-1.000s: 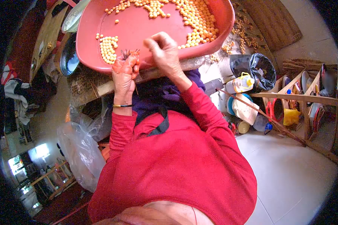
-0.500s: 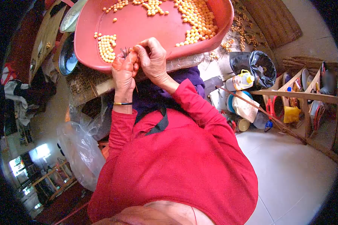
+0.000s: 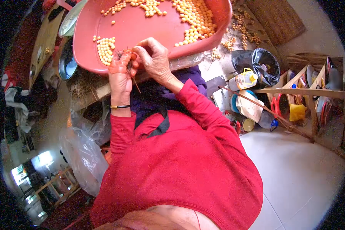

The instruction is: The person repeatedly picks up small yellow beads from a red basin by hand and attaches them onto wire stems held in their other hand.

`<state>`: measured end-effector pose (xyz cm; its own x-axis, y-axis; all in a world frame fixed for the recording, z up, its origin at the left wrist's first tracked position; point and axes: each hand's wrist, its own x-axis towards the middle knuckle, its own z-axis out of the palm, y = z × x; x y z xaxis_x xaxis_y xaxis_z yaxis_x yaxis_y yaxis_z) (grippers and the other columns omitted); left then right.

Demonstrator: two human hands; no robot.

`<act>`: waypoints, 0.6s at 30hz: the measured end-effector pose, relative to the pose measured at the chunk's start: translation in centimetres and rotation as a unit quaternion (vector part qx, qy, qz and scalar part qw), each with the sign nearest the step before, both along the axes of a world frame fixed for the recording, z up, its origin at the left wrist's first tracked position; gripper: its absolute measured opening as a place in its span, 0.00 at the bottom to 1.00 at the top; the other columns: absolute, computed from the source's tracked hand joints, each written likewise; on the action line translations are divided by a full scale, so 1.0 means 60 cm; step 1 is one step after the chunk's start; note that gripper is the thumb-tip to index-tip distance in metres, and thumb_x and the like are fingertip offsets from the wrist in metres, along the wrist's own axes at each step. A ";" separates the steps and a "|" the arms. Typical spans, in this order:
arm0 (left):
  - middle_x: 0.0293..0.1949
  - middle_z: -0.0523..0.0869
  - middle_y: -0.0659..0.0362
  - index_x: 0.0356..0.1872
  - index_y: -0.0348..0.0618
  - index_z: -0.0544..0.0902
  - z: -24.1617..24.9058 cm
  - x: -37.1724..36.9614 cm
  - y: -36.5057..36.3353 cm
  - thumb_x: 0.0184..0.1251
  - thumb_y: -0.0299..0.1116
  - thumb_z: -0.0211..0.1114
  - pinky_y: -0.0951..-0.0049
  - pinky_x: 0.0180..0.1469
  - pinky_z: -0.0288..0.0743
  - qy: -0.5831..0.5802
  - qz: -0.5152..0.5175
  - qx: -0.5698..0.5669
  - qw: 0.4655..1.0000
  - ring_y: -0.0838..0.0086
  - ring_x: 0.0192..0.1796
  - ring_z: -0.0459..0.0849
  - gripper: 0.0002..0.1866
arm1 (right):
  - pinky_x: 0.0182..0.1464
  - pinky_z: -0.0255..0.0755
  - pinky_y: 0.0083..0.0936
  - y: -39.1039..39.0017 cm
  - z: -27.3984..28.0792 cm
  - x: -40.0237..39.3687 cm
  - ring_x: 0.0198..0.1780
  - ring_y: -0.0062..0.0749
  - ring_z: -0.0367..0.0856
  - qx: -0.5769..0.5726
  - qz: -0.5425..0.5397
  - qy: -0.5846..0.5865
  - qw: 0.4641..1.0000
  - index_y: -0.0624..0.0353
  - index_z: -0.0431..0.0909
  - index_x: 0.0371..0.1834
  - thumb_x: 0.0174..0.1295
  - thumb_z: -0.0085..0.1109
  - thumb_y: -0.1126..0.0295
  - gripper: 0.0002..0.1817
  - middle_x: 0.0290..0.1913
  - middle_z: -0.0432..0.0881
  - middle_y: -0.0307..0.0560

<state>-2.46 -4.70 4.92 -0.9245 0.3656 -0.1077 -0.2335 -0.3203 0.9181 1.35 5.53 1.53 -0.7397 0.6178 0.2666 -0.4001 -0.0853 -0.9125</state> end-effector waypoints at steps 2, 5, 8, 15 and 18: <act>0.28 0.83 0.59 0.41 0.38 0.80 -0.001 -0.005 -0.003 0.64 0.29 0.62 0.89 0.15 0.58 0.013 0.006 -0.006 1.000 0.84 0.20 0.74 0.07 | 0.27 0.67 0.17 0.006 -0.005 -0.003 0.24 0.22 0.72 0.020 0.004 0.001 1.000 0.62 0.77 0.34 0.58 0.62 0.76 0.04 0.25 0.79 0.40; 0.27 0.83 0.59 0.39 0.38 0.80 0.005 -0.002 -0.005 0.64 0.29 0.62 0.89 0.15 0.58 -0.011 -0.007 -0.021 1.000 0.84 0.20 0.74 0.06 | 0.28 0.67 0.18 0.034 0.009 0.008 0.25 0.23 0.71 0.116 -0.038 0.001 0.993 0.62 0.78 0.34 0.57 0.63 0.75 0.04 0.27 0.78 0.41; 0.27 0.83 0.59 0.38 0.38 0.81 0.008 -0.002 -0.008 0.64 0.29 0.62 0.90 0.15 0.58 -0.018 -0.008 -0.036 0.999 0.84 0.20 0.74 0.06 | 0.31 0.66 0.23 0.081 0.016 0.019 0.29 0.28 0.70 0.283 -0.112 -0.017 0.952 0.60 0.79 0.32 0.56 0.63 0.74 0.04 0.30 0.76 0.44; 0.25 0.82 0.60 0.35 0.39 0.82 0.007 0.007 0.000 0.62 0.28 0.61 0.90 0.15 0.57 -0.012 -0.017 -0.062 0.998 0.85 0.19 0.74 0.05 | 0.36 0.66 0.36 0.160 0.013 0.056 0.34 0.43 0.69 0.576 -0.144 -0.136 0.793 0.59 0.77 0.27 0.52 0.62 0.70 0.06 0.31 0.72 0.48; 0.24 0.82 0.61 0.34 0.39 0.82 0.009 0.008 0.001 0.61 0.28 0.61 0.90 0.15 0.56 -0.006 -0.015 -0.073 0.997 0.85 0.18 0.73 0.04 | 0.36 0.66 0.38 0.166 0.011 0.059 0.34 0.46 0.69 0.618 -0.120 -0.162 0.760 0.59 0.76 0.26 0.50 0.62 0.69 0.06 0.31 0.73 0.49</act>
<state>-1.96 -4.65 5.43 -0.9117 0.3725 -0.1733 -0.2529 -0.1765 0.9513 4.91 15.52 2.22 -0.7963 0.1713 0.5802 -0.0062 0.9567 -0.2910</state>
